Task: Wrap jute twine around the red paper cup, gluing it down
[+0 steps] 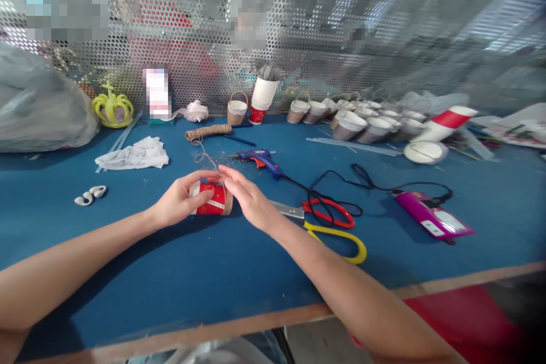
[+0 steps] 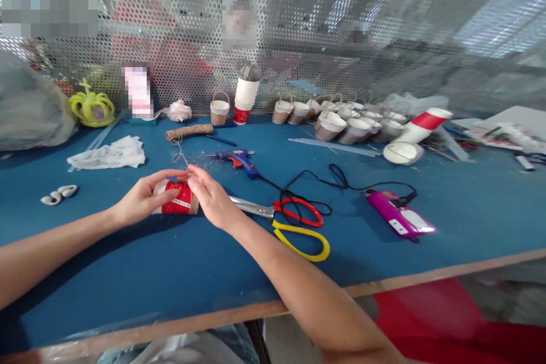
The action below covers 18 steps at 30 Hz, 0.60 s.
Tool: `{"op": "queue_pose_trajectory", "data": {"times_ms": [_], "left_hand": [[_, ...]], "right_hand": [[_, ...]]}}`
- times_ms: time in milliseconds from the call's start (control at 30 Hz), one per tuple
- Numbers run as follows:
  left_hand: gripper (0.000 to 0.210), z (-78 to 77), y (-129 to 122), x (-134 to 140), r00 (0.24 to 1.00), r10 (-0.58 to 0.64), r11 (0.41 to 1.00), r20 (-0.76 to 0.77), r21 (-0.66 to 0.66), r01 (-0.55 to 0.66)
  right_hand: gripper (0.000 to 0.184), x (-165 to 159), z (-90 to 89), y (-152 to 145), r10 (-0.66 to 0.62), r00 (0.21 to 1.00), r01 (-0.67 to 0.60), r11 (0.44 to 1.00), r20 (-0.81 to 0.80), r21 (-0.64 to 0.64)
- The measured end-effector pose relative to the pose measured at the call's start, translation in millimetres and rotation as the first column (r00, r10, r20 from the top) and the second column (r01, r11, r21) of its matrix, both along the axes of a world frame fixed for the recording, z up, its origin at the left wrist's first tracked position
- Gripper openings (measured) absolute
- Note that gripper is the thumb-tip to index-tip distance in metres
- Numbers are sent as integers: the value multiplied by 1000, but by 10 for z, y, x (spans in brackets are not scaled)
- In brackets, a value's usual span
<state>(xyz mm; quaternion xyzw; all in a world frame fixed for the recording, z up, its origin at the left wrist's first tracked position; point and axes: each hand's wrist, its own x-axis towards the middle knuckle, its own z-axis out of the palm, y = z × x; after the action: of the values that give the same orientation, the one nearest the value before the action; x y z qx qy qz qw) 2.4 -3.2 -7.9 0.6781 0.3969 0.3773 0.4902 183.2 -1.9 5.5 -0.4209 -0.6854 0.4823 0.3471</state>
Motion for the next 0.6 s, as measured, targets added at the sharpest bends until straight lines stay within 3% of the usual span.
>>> {"op": "queue_pose_trajectory", "data": {"times_ms": [167,300,400,500,600], "left_hand": [[39,-15,19,-22,997,-44,995,-61,90,50],[50,-19,19,-41,990,-47,997,-131,46,54],[44,-5,17,-38,987,-38,997,-156,59,48],[31,24,11,-23,981,-16,996,-192,88,33],[27,44,0,-6,979,13,999,-201,39,-5]], "right_hand": [[42,-1,57,-40,53,999,-53,999,-3,-6],[36,19,93,-55,68,995,-71,997,71,39],[33,30,100,-91,39,984,-72,979,175,191],[31,38,140,-135,17,943,-151,912,331,382],[31,86,251,-112,-21,899,-201,867,437,456]]}}
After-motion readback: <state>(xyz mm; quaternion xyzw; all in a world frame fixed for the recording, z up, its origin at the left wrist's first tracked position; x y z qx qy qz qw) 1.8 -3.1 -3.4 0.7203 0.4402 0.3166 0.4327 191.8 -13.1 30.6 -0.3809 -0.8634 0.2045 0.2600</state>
